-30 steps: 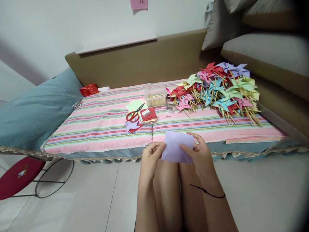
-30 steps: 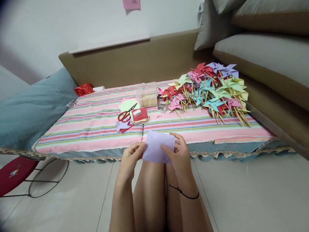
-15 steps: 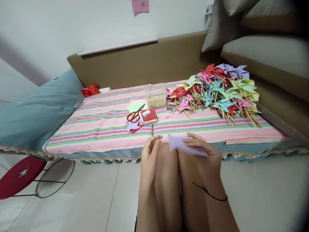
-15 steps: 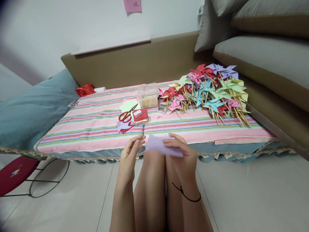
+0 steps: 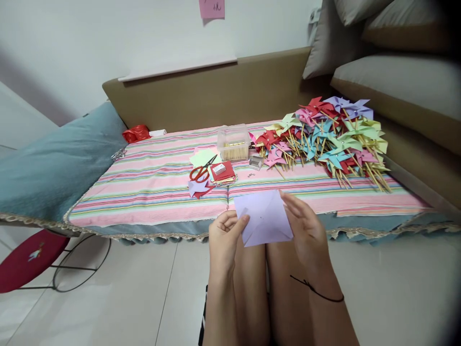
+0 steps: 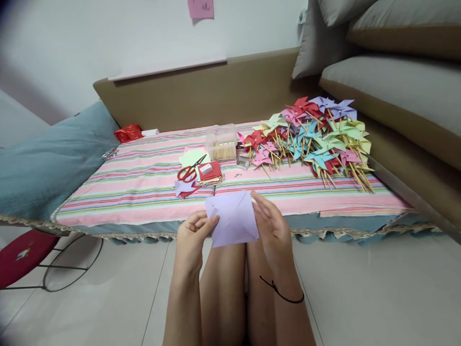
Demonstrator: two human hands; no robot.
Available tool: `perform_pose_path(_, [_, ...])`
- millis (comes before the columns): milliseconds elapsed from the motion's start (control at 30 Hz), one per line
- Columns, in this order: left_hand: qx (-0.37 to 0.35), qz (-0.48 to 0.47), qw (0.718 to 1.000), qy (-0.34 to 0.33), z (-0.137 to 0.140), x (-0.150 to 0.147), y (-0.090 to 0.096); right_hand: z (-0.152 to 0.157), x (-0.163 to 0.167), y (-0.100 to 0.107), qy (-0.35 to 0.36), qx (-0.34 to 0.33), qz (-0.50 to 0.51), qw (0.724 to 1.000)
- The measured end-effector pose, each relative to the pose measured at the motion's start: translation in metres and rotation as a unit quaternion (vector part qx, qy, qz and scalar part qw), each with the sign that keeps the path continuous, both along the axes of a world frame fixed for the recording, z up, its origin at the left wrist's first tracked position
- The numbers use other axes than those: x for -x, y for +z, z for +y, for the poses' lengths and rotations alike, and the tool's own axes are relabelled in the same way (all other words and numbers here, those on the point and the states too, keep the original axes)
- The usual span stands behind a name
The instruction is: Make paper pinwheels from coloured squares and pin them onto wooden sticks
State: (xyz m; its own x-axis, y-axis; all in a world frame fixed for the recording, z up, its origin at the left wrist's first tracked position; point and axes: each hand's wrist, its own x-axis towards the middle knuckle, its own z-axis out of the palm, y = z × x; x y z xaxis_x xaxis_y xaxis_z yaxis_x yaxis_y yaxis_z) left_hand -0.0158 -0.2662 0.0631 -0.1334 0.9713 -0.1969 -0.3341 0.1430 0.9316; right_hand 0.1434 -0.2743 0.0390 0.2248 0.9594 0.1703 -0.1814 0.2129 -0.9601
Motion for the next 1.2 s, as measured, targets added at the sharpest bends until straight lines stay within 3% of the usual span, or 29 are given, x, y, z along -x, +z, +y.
perform_pose_path(100, [0.002, 0.015, 1.0, -0.009, 0.002, 0.003, -0.004, 0.0, 0.0, 0.001, 0.051, 0.112, 0.093, 0.988])
perform_pose_path(200, [0.002, 0.023, 0.999, -0.033, 0.003, 0.004, -0.007, 0.0, 0.001, -0.001, 0.029, 0.141, 0.076, 0.987])
perform_pose_path(333, [0.0, 0.03, 0.999, -0.02, 0.005, 0.004, -0.011, 0.002, 0.001, -0.006, -0.008, 0.149, 0.038, 0.988])
perform_pose_path(1033, [0.046, -0.06, 0.997, 0.017, 0.008, 0.004, -0.018, 0.002, 0.003, -0.008, 0.001, 0.108, 0.008, 0.994])
perform_pose_path(1100, [0.038, -0.048, 0.998, 0.0, 0.007, 0.005, -0.016, 0.003, 0.002, -0.009, -0.008, 0.108, 0.016, 0.994])
perform_pose_path(1200, [0.038, -0.03, 0.996, -0.081, 0.005, 0.004, -0.013, 0.004, 0.001, -0.01, -0.018, 0.111, 0.017, 0.994])
